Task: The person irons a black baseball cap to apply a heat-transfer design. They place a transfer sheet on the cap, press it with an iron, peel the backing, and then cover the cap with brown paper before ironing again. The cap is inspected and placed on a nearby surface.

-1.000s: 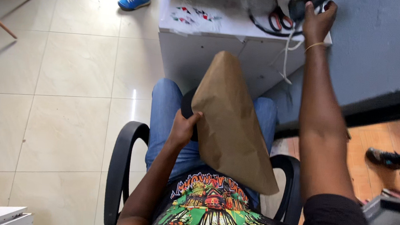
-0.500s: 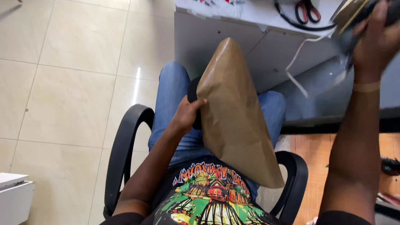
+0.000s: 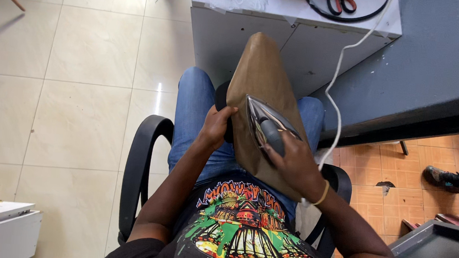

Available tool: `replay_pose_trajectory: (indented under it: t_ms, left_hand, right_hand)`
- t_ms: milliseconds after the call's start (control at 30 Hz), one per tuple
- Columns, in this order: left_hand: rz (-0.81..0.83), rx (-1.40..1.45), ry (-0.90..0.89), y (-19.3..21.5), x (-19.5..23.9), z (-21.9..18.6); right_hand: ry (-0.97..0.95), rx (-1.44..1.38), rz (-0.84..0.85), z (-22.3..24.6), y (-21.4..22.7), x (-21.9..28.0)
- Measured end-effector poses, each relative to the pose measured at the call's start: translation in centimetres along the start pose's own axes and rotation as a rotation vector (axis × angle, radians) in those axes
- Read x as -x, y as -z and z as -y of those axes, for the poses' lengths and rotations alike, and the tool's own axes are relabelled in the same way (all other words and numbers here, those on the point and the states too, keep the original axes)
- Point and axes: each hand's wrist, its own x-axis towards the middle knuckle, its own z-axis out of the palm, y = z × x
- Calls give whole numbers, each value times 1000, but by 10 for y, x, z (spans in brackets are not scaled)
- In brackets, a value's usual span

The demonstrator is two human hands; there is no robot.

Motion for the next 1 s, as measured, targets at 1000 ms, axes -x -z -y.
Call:
replay_pose_trajectory:
  t_ms: [1000]
  left_hand:
    - [583,59,-403,-57,60,-45]
  right_hand:
    - [-140,-18,-403,-27,-71,7]
